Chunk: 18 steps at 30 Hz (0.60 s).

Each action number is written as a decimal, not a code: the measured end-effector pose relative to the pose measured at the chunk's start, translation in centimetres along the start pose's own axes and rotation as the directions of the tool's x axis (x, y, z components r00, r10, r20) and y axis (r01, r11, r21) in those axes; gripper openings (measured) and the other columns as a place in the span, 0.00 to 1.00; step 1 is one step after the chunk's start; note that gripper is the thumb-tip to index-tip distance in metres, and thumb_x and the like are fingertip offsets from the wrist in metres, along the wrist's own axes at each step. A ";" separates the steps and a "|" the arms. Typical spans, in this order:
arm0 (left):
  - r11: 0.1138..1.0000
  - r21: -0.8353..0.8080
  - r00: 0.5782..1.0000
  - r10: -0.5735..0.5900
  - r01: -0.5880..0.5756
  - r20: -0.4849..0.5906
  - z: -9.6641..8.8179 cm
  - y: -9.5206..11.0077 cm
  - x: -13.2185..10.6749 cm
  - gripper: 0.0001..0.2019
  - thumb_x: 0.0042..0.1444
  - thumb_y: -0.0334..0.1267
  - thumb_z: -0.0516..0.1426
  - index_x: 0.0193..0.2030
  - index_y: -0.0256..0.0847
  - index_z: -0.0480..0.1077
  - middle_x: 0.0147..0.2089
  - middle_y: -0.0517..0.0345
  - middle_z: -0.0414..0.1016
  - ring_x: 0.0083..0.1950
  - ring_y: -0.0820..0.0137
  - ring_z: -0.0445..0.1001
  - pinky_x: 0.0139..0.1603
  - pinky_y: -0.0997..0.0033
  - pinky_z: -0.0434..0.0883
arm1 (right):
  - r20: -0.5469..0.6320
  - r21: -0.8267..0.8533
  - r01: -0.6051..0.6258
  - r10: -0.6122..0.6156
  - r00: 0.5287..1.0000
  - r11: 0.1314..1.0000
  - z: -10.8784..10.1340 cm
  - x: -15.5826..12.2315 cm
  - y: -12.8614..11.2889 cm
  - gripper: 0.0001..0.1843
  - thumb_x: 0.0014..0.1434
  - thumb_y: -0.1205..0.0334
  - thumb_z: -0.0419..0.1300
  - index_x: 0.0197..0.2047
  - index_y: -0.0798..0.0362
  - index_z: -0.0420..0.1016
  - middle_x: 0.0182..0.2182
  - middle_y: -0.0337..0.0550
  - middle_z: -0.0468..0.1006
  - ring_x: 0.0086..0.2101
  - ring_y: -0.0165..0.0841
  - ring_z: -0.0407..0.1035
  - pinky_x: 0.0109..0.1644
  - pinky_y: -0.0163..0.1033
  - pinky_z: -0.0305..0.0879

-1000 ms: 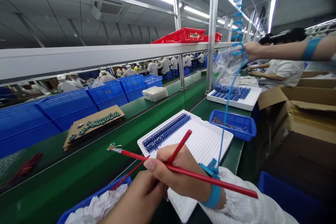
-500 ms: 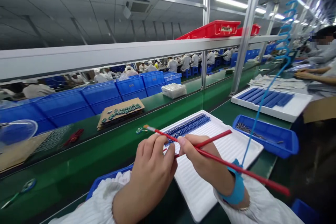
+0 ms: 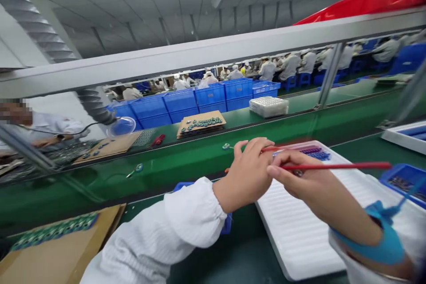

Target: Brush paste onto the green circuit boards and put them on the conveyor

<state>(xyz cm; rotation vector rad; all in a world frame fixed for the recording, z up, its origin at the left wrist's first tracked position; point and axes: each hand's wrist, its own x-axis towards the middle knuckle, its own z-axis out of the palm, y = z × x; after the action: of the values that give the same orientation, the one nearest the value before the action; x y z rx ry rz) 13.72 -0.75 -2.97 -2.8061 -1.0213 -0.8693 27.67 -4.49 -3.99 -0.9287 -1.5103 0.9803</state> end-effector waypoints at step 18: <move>0.384 -0.824 0.897 -0.320 0.417 0.304 -5.3 -7.2 -0.5 0.19 0.53 0.32 0.47 0.49 0.35 0.72 0.61 0.54 0.63 0.54 0.63 0.63 0.52 0.67 0.58 | 0.254 0.835 -0.492 0.622 0.741 0.245 -3.7 0.4 5.3 0.12 0.64 0.80 0.43 0.49 0.65 0.59 0.33 0.47 0.66 0.21 0.20 0.56 0.17 0.22 0.57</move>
<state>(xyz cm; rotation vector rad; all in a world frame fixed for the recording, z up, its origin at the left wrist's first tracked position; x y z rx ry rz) 6.49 3.52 0.10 -3.4742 -1.6502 -1.7925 31.60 -1.76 -8.40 -0.7011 -0.2878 1.9350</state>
